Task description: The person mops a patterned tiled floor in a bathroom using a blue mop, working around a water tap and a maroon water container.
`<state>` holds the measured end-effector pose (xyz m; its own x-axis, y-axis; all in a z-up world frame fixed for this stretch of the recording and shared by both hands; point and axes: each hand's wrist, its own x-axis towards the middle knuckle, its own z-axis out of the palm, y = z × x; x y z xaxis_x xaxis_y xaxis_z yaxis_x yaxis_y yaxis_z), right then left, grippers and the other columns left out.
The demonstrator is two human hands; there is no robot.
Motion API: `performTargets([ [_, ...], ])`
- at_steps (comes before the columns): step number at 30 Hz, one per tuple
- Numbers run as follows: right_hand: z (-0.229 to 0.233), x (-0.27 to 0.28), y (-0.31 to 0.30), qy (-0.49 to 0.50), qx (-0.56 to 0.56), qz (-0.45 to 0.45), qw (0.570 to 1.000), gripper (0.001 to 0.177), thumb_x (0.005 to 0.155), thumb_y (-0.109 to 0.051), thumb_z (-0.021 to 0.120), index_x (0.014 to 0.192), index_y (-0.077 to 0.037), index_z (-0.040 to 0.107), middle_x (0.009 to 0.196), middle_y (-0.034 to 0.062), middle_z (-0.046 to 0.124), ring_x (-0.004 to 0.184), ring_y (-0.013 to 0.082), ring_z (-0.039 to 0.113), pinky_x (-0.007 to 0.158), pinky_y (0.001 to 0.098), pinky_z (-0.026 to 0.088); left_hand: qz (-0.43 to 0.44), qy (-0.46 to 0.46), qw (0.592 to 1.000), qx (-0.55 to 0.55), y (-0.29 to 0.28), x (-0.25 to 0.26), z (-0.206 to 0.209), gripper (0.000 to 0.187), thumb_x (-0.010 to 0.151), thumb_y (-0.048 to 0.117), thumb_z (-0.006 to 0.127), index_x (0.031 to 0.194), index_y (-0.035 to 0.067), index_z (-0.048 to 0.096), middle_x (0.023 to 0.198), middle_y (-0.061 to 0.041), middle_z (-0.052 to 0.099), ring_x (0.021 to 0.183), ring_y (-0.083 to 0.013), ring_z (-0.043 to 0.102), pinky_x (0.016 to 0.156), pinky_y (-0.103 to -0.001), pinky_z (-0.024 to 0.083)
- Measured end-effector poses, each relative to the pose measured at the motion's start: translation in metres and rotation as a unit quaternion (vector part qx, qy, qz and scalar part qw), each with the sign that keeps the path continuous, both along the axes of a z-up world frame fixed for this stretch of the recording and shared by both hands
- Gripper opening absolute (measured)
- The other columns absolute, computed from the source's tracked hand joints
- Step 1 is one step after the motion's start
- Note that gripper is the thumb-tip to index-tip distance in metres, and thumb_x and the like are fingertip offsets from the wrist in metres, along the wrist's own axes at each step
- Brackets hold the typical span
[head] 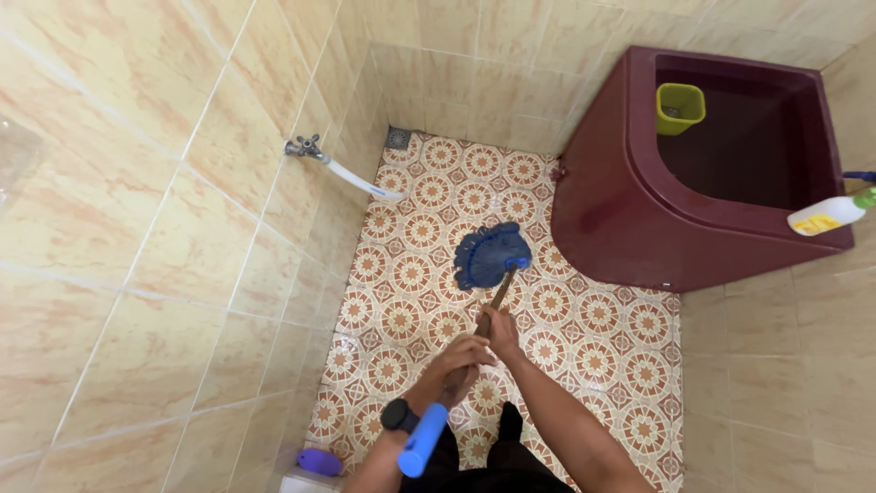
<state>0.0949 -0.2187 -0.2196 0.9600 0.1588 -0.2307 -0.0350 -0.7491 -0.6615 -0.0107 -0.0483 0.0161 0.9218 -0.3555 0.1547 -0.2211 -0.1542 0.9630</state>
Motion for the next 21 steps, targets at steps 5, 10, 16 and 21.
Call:
performTargets([
  [5,0.005,0.003,-0.017,0.022,-0.076,-0.002,0.997,0.015,0.093,-0.033,0.066,0.106,-0.026,0.067,0.103,0.0186,0.067,0.098,0.0433,0.065,0.08,0.0521,0.053,-0.063,-0.029,0.997,-0.031,-0.01,0.001,-0.003,0.031,0.089,-0.01,0.06,0.114,0.005,0.071,0.115,-0.011,0.064,0.108,-0.0246,0.062,0.094,-0.033,0.051],
  [10,0.011,-0.007,-0.015,0.021,-0.08,-0.001,0.997,0.018,0.094,-0.036,0.065,0.107,-0.024,0.064,0.1,0.0164,0.072,0.098,0.0412,0.068,0.081,0.053,0.053,-0.04,0.1,0.993,0.053,0.002,0.004,0.009,0.029,0.094,-0.004,0.054,0.111,0.012,0.072,0.104,-0.004,0.067,0.086,-0.0162,0.065,0.07,-0.026,0.052],
  [16,0.008,-0.023,-0.025,-0.003,-0.006,0.009,1.0,0.022,0.084,-0.023,0.07,0.105,-0.02,0.064,0.095,0.0158,0.074,0.091,0.0398,0.071,0.076,0.0508,0.054,-0.056,-0.062,0.996,0.018,-0.008,0.013,-0.028,0.032,0.09,-0.01,0.057,0.108,0.009,0.074,0.107,-0.007,0.068,0.097,-0.017,0.065,0.078,-0.026,0.055],
  [21,0.001,-0.015,-0.049,-0.081,0.059,0.038,0.994,0.017,0.08,-0.018,0.072,0.095,-0.018,0.064,0.085,0.0134,0.075,0.084,0.0385,0.071,0.077,0.0477,0.055,-0.054,0.077,0.995,-0.023,-0.031,0.006,-0.025,0.034,0.09,-0.01,0.059,0.112,0.01,0.075,0.116,-0.005,0.066,0.098,-0.0267,0.061,0.082,-0.037,0.05],
])
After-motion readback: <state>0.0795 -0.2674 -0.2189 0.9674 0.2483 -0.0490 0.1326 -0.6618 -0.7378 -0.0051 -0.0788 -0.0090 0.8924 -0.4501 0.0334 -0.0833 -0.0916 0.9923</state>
